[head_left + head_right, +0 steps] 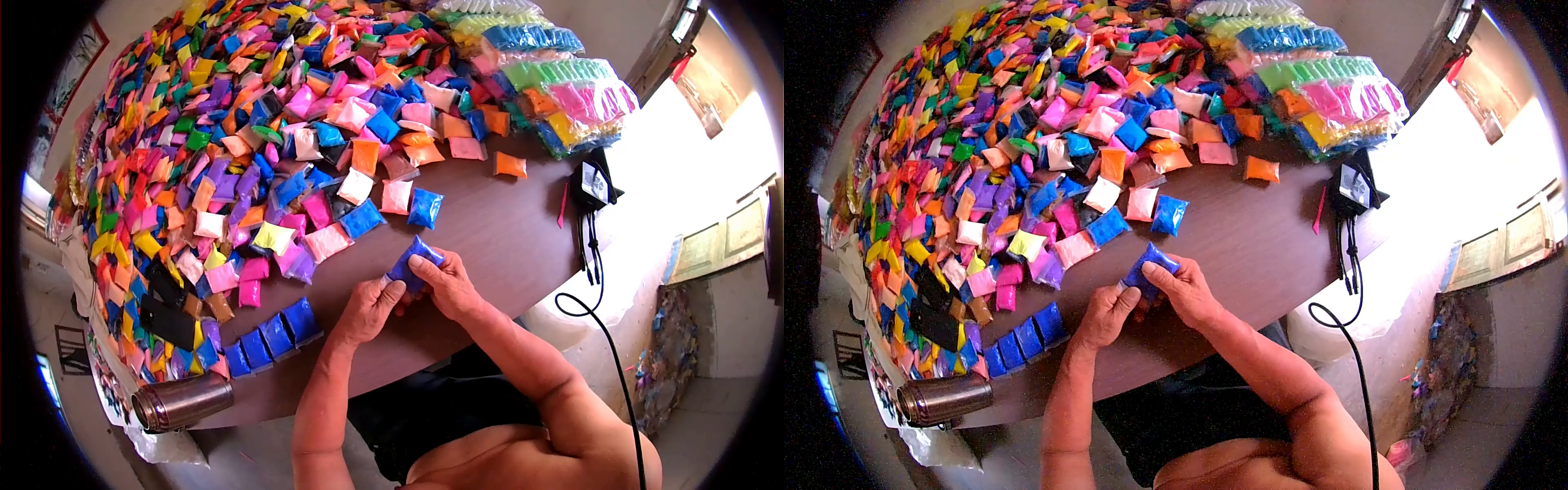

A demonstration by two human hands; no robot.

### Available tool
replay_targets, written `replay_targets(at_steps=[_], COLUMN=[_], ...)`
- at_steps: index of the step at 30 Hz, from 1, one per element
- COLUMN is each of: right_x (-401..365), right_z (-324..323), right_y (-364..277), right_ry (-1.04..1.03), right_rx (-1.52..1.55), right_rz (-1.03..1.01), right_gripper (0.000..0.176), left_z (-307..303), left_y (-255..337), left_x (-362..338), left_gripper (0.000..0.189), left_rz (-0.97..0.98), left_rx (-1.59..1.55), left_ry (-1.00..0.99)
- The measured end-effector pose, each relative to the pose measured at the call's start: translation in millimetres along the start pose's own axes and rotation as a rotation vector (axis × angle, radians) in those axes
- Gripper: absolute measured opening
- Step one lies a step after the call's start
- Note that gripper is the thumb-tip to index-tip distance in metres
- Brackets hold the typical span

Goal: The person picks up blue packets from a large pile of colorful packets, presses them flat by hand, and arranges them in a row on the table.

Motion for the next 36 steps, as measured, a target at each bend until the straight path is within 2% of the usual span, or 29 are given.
replay_targets(at_steps=[13,15,22,25,27,32,36], right_x=[-1,-2,-4,-2,-3,-1,0], right_z=[2,2,0,-2,1,-1,-4], right_y=[-4,-3,-5,4,-1,1,2], right_ry=[0.011,0.007,-0.017,-0.015,-0.024,-0.006,0.046], right_rx=[-0.061,0.071,0.143,0.236,0.037,0.027,0.254], right_rz=[0.003,0.026,0.034,0.114,0.026,0.047,0.127], right_gripper=[0.036,0.038,0.042,0.034,0.027,0.024,0.023], left_z=[-1,-1,-1,-1,-2,-2,-1], left_y=[5,8,6,11,6,6,1], left_x=[0,2,1,2,1,-2,-1], left_gripper=[0.04,0.036,0.035,0.041,0.039,0.037,0.038], left_rz=[-0.033,0.005,0.009,0.025,-0.002,-0.05,-0.078], left_rx=[0.053,0.082,0.088,0.063,0.044,0.041,0.025], left_ry=[0.012,0.026,0.03,0.029,0.033,0.034,0.025])
Point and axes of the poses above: each hand's wrist, its own x-axis towards the middle knuckle, its own z-axis out of the palm, y = z × x, the point moved 6 cm from there along x, towards the middle knuckle, and after that the axes turned 3 degrees about z, right-handed, at the moved point
